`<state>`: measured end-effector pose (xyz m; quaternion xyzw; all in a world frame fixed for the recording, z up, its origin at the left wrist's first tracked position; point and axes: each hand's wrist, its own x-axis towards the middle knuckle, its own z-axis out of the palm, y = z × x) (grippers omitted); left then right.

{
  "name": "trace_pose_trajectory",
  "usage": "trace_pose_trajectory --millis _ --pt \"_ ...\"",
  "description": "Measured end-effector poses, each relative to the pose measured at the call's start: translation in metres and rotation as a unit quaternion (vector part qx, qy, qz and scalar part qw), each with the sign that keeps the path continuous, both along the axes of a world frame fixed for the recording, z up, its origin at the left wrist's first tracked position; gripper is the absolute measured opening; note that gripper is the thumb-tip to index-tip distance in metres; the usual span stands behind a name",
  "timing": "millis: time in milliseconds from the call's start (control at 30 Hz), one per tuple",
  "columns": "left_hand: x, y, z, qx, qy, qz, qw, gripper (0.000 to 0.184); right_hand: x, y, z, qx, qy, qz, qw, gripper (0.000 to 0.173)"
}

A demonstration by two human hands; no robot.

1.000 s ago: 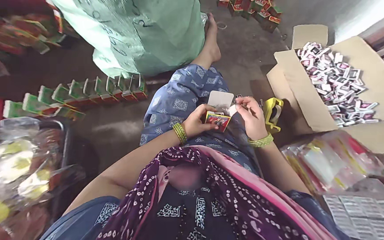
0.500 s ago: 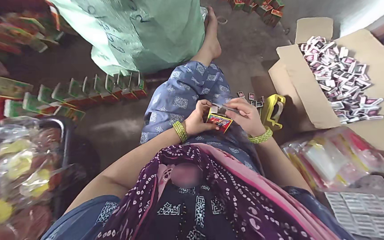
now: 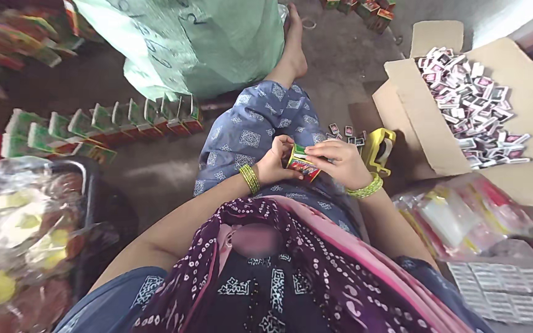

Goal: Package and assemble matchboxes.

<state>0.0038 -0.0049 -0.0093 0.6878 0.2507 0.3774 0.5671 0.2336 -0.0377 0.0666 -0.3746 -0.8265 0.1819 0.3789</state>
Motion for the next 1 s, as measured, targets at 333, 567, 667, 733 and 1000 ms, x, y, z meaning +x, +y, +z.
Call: trace_pose_trajectory --millis 333,567,667,733,1000 --pt "0.0 0.0 -0.002 -0.008 0.006 0.003 1.0 0.097 -0.002 -0.008 0.005 0.01 -0.113 0.025 0.993 0.029" --pt "0.001 0.001 -0.008 -0.011 0.026 0.026 0.999 0.094 -0.002 -0.028 -0.034 0.065 -0.045 -0.07 0.994 0.024" --pt "0.001 -0.001 -0.002 0.004 0.032 0.009 0.999 0.081 0.006 -0.033 -0.033 0.0 0.009 -0.067 0.998 0.026" --pt "0.001 -0.002 0.002 0.02 0.039 0.002 0.999 0.071 0.02 -0.033 -0.031 -0.059 0.06 -0.074 0.994 0.031" --pt "-0.005 -0.004 0.01 0.014 0.045 0.056 0.997 0.032 0.167 -0.044 -0.032 -0.202 -0.021 -0.482 0.853 0.033"
